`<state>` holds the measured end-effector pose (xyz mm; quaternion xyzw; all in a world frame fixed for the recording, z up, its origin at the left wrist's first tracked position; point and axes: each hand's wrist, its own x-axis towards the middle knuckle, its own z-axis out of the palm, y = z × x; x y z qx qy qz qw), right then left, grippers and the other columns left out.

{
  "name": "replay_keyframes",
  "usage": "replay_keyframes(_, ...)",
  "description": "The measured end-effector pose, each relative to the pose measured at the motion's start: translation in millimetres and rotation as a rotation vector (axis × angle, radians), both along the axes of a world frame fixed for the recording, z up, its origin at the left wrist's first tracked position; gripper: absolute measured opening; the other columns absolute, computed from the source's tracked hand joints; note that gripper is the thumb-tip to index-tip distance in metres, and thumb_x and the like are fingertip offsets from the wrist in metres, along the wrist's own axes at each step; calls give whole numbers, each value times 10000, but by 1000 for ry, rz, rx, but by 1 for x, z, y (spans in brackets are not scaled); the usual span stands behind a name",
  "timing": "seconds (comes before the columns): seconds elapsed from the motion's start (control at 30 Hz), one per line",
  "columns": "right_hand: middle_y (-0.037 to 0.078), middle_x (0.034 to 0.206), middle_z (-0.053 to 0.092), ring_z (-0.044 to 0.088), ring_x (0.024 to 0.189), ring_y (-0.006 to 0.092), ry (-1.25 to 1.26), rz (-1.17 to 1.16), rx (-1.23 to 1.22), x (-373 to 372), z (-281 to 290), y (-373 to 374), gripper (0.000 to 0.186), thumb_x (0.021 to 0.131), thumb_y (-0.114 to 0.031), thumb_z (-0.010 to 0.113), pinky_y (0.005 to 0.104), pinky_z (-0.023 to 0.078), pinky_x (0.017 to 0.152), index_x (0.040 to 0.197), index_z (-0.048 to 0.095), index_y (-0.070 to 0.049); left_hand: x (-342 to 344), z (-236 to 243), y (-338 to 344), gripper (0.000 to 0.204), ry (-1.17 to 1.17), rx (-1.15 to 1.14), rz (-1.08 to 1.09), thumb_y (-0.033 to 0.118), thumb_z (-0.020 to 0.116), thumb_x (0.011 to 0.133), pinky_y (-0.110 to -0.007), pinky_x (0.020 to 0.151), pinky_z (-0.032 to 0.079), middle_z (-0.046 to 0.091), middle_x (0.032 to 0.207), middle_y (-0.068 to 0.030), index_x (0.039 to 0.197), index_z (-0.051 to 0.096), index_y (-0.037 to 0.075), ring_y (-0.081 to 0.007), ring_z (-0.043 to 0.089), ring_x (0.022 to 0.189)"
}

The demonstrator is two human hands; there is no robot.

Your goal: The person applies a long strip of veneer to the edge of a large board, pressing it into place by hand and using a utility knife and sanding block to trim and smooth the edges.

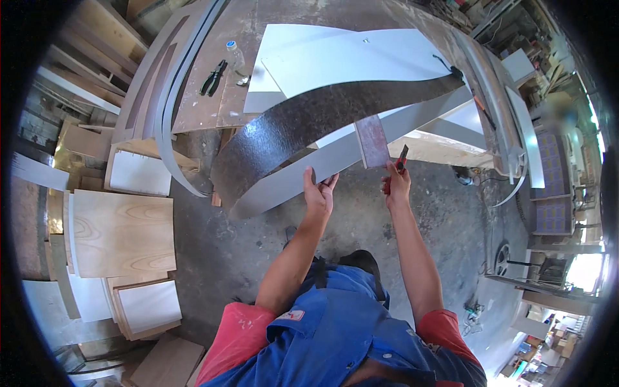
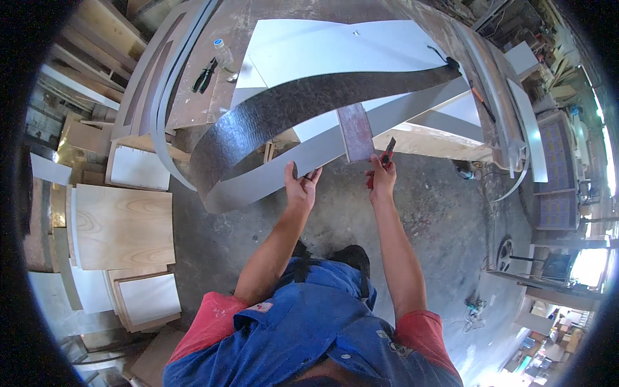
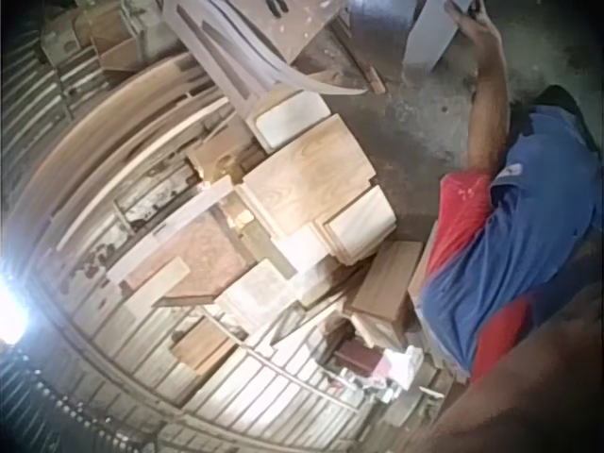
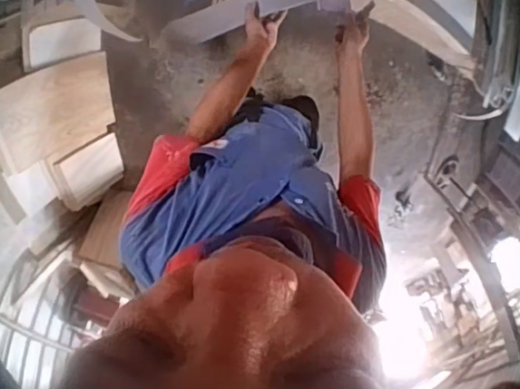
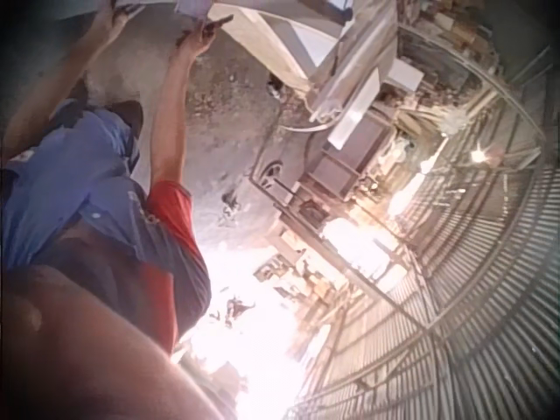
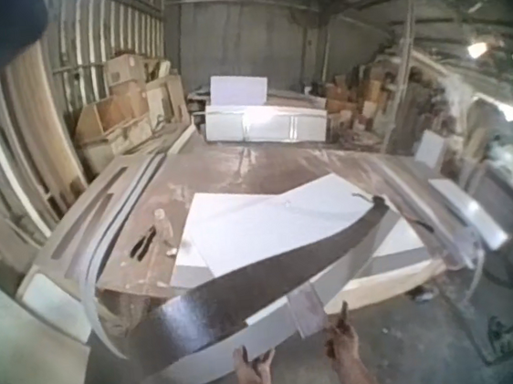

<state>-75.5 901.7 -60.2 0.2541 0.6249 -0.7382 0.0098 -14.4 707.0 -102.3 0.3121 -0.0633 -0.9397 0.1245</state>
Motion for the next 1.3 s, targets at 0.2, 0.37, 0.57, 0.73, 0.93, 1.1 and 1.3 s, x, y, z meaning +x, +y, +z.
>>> replay_keyframes(0.2, 39, 956, 662, 590, 553, 134, -89, 87, 43, 1, 1, 1, 306, 913, -269, 754, 273, 430, 379, 1061, 552, -94, -2, -17, -1, 449, 63, -22, 19, 355, 593, 1023, -491, 1118, 451, 587, 1294, -93, 1345, 501, 56, -265, 583, 1201)
replay_keyframes(0.37, 65, 938, 671, 606, 532, 152, -101, 160, 21, 1, 1, 6, 358, 919, -262, 748, 283, 422, 377, 1129, 533, -66, 0, -15, 2, 402, 79, -86, 61, 368, 621, 1011, -435, 1023, 517, 644, 1199, -75, 1248, 567, 49, -203, 630, 1100)
replay_keyframes(0.57, 43, 971, 656, 604, 568, 132, -90, 194, -23, 2, 2, 4, 367, 931, -274, 733, 272, 440, 376, 1188, 552, -84, -1, -34, 0, 396, 97, -192, 79, 324, 677, 982, -410, 988, 537, 645, 1216, -72, 1251, 566, 55, -218, 630, 1127)
replay_keyframes(0.73, 50, 999, 669, 618, 585, 139, -128, 198, -40, -1, 7, 11, 361, 928, -283, 734, 271, 446, 384, 1174, 557, -86, -5, -34, 2, 365, 9, -119, 133, 256, 709, 960, -426, 965, 553, 649, 1243, -55, 1252, 575, 82, -224, 629, 1146)
replay_keyframes(0.93, 33, 903, 631, 622, 554, 154, -124, 220, -134, -5, 1, 18, 339, 925, -260, 739, 289, 422, 361, 1128, 526, -91, 12, -27, -27, 334, -78, -420, 119, 213, 643, 1003, -448, 966, 551, 648, 1206, -147, 1219, 554, -24, -275, 674, 1056)
replay_keyframes(1.1, 16, 870, 615, 616, 562, 145, -122, 215, -177, -6, 9, 12, 327, 924, -263, 745, 279, 422, 370, 1115, 533, -104, 40, -13, -56, 290, -195, -690, 99, 244, 665, 991, -359, 763, 525, 674, 1044, -57, 1154, 621, 8, -173, 662, 927)
replay_keyframes(1.3, -33, 796, 598, 599, 578, 104, -108, 198, -194, 0, 6, 11, 269, 898, -227, 774, 251, 436, 406, 1084, 596, -146, 64, 45, -90, 326, -195, -1018, 69, 270, 591, 1028, -353, 740, 580, 715, 1023, -125, 1119, 632, -40, -199, 700, 892)
